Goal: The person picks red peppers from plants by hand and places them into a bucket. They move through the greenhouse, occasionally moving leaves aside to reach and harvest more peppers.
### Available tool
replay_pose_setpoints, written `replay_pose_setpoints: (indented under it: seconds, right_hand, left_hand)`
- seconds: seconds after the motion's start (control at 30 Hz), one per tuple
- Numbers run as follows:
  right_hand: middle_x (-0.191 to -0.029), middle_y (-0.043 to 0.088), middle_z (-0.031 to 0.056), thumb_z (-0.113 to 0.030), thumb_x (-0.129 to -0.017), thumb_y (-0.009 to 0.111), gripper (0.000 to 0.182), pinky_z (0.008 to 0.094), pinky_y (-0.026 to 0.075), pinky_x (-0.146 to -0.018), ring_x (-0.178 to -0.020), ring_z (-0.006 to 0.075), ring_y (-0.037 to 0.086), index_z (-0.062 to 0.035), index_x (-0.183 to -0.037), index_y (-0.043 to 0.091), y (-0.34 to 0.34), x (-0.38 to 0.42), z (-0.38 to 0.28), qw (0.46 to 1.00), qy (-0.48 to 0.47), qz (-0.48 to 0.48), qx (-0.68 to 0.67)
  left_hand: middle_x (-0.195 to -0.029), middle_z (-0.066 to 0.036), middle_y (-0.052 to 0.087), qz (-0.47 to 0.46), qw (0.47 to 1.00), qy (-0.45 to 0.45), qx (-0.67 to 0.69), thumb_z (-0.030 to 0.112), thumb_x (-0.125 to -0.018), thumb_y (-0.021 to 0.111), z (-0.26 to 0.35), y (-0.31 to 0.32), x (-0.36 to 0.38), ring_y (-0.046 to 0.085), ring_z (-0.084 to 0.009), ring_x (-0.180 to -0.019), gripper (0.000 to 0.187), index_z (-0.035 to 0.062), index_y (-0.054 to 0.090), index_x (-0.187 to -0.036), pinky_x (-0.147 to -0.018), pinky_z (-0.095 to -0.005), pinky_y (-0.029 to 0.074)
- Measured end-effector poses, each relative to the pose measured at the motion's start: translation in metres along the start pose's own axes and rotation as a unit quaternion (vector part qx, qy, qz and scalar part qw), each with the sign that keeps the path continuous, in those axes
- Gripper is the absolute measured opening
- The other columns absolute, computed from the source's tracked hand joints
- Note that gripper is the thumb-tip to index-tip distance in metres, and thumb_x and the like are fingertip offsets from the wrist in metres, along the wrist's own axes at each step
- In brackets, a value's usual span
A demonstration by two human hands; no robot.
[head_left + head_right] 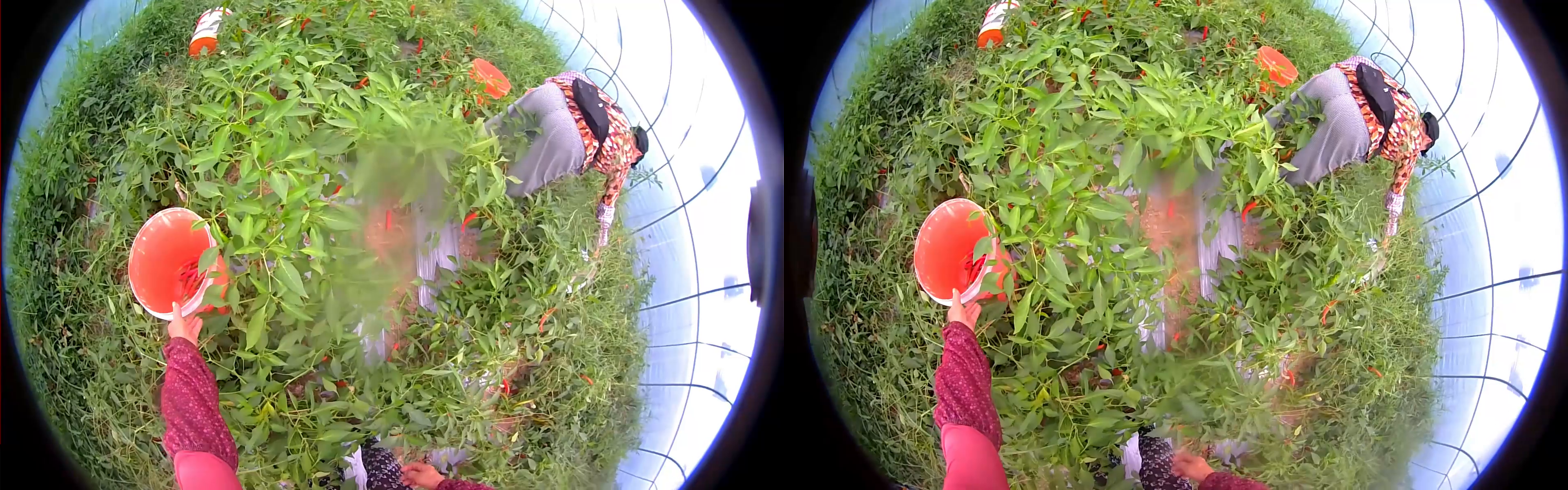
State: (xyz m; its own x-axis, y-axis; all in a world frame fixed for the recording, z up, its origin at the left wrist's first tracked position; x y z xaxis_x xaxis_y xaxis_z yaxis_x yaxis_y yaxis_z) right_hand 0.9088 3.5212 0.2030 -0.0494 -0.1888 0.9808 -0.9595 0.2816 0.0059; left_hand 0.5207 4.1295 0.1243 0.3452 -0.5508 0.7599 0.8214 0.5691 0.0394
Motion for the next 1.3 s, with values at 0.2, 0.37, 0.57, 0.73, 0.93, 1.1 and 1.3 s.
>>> replay_pose_setpoints:
  seconds: [0.2,0.37,0.57,0.73,0.93,1.1,1.3]
  right_hand:
    - [-0.076,0.062,0.0082,-0.022,-0.085,0.054,0.022,0.0350,0.052,-0.059,-0.066,0.0176,0.060,-0.0038,-0.096,0.060,0.003,0.017,-0.031,0.995,-0.096,-0.005,-0.011]
    - [-0.078,0.062,0.0070,-0.027,-0.086,0.053,0.026,0.0346,0.051,-0.059,-0.067,0.0185,0.060,-0.0050,-0.099,0.060,0.016,0.027,-0.047,0.996,-0.081,-0.042,0.014]
    - [-0.081,0.062,0.0086,-0.029,-0.086,0.053,0.030,0.0408,0.053,-0.063,-0.074,0.0208,0.061,-0.0089,-0.108,0.057,0.006,0.011,-0.024,0.999,-0.024,-0.046,0.015]
    - [-0.090,0.065,0.0088,-0.016,-0.087,0.050,0.024,0.0256,0.052,-0.065,-0.077,0.0148,0.063,-0.0017,-0.106,0.056,-0.004,0.015,-0.006,0.998,0.043,0.021,-0.039]
    - [-0.091,0.064,0.0093,-0.013,-0.088,0.048,0.023,0.0226,0.050,-0.062,-0.077,0.0129,0.063,-0.0024,-0.107,0.052,-0.011,0.063,-0.048,0.996,0.044,0.029,-0.078]
    - [-0.089,0.065,0.0073,-0.010,-0.084,0.051,0.021,0.0232,0.049,-0.058,-0.074,0.0126,0.063,-0.0044,-0.104,0.055,-0.035,0.114,-0.019,0.985,-0.010,0.111,-0.130]
    - [-0.085,0.065,0.0057,-0.012,-0.082,0.053,0.022,0.0244,0.049,-0.055,-0.071,0.0122,0.062,-0.0052,-0.103,0.056,-0.041,0.156,0.046,0.969,-0.016,0.180,-0.169]
  left_hand:
    - [-0.119,-0.023,0.043,-0.025,0.999,-0.028,-0.018,0.040,-0.085,0.052,-0.008,0.021,-0.013,0.047,-0.0337,-0.106,0.058,0.0033,0.034,-0.126,-0.088,-0.0432,0.041]
    - [-0.124,-0.021,0.039,0.002,1.000,-0.024,-0.003,0.032,-0.087,0.053,-0.005,0.018,-0.001,0.046,-0.0317,-0.106,0.055,0.0013,0.032,-0.128,-0.088,-0.0417,0.041]
    - [-0.117,-0.019,0.044,0.012,0.999,-0.001,0.045,0.023,-0.083,0.054,0.000,0.009,-0.007,0.047,-0.0308,-0.104,0.044,-0.0011,0.040,-0.117,-0.086,-0.0422,0.042]
    - [-0.099,-0.016,0.057,0.052,0.997,0.007,0.060,0.011,-0.079,0.050,0.009,0.010,0.006,0.057,-0.0284,-0.088,0.031,-0.0047,0.051,-0.105,-0.077,-0.0373,0.049]
    - [-0.099,-0.016,0.054,-0.007,0.999,0.037,0.005,0.011,-0.074,0.050,0.063,0.004,0.047,0.057,-0.0303,-0.084,0.033,-0.0025,0.042,-0.104,-0.074,-0.0442,0.050]
    - [-0.100,-0.015,0.052,-0.068,0.991,0.023,-0.110,0.014,-0.069,0.055,0.113,0.003,0.084,0.056,-0.0302,-0.086,0.050,0.0020,0.036,-0.114,-0.077,-0.0472,0.047]
    - [-0.105,-0.014,0.051,-0.095,0.969,0.082,-0.213,0.013,-0.070,0.054,0.167,0.011,0.182,0.054,-0.0322,-0.093,0.051,0.0032,0.038,-0.118,-0.080,-0.0463,0.047]
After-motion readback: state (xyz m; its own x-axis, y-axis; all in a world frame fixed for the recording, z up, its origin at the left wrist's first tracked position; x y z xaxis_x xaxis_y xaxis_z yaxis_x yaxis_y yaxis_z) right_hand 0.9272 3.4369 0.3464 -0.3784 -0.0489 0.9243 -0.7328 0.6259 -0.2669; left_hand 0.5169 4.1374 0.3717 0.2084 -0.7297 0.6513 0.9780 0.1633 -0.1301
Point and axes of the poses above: each hand's wrist, its own x-axis away from the middle knuckle, its own y-axis out of the palm, z = x × y, the point moved 9 cm from there along -x, towards the middle knuckle
